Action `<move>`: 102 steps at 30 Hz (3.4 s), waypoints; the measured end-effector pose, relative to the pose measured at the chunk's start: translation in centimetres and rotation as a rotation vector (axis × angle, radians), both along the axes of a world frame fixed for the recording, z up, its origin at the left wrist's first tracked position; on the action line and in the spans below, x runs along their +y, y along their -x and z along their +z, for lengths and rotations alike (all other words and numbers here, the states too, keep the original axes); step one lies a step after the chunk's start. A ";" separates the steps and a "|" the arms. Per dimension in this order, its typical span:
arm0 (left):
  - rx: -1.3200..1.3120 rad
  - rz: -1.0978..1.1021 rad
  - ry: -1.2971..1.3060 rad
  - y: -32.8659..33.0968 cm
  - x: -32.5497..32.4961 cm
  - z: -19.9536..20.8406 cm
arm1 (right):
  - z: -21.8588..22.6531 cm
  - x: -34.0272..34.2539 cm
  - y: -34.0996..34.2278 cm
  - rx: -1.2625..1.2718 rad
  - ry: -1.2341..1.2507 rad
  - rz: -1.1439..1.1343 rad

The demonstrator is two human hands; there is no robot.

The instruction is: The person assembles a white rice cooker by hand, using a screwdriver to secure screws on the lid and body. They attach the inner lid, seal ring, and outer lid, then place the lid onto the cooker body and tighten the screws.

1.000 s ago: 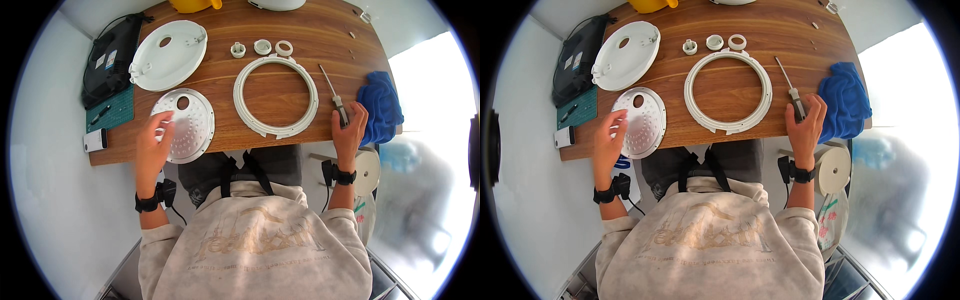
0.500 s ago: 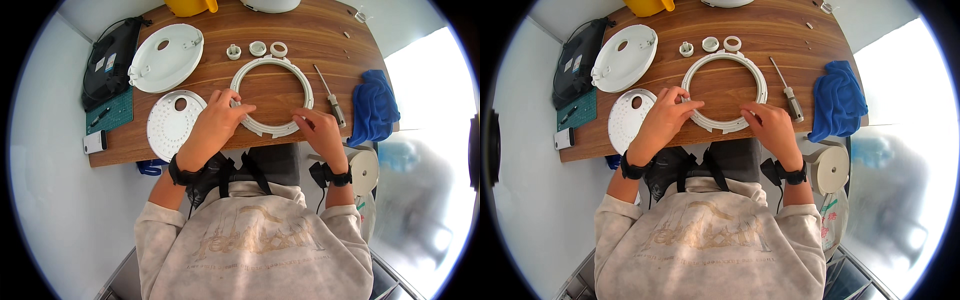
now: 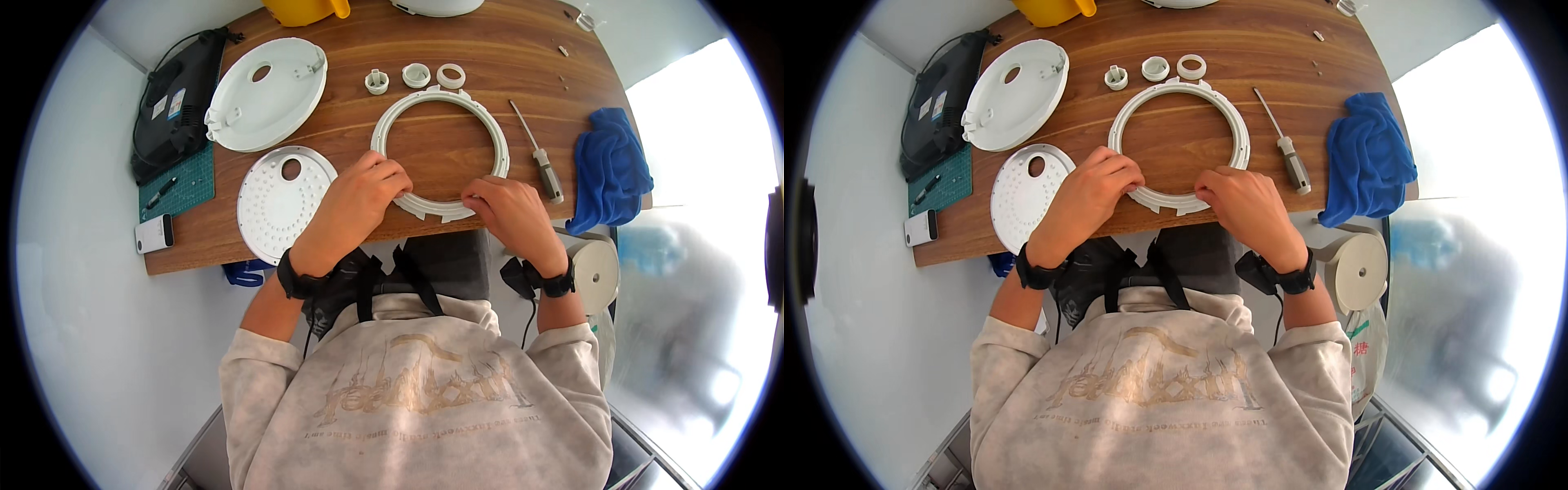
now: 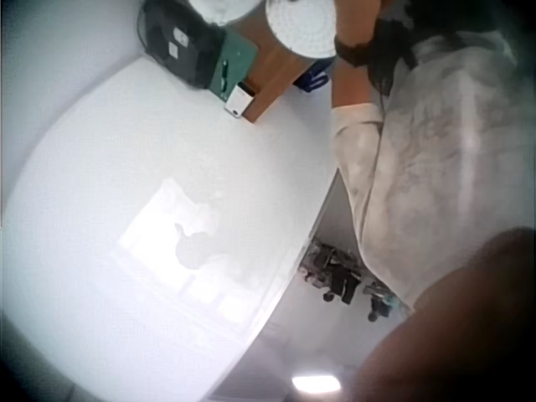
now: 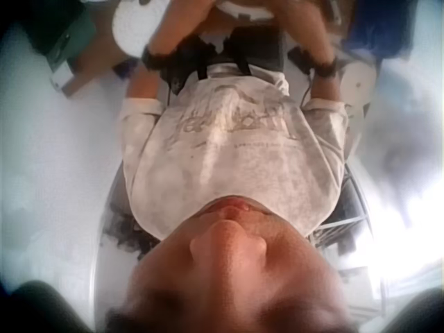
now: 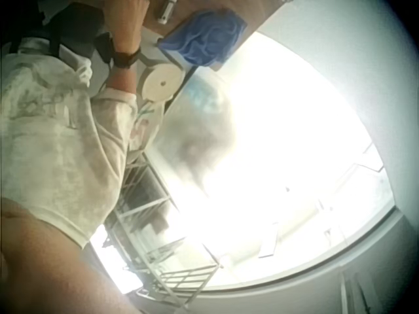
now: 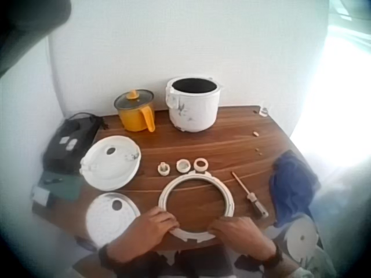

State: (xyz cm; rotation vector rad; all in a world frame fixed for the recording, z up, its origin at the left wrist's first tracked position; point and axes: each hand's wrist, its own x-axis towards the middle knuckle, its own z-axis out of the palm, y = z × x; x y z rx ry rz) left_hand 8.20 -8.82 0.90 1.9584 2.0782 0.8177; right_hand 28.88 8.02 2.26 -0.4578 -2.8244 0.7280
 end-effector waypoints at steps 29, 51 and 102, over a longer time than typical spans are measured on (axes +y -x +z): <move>0.055 -0.031 -0.024 -2.1 -0.6 0.0 | -2.7 0.3 2.8 0.062 0.173 0.136; 0.034 -0.053 -0.024 -1.9 -0.4 0.1 | 1.6 4.0 4.5 0.450 0.090 -0.421; -0.708 0.859 0.017 7.4 -16.5 2.5 | 2.0 -8.2 12.6 0.340 0.280 0.285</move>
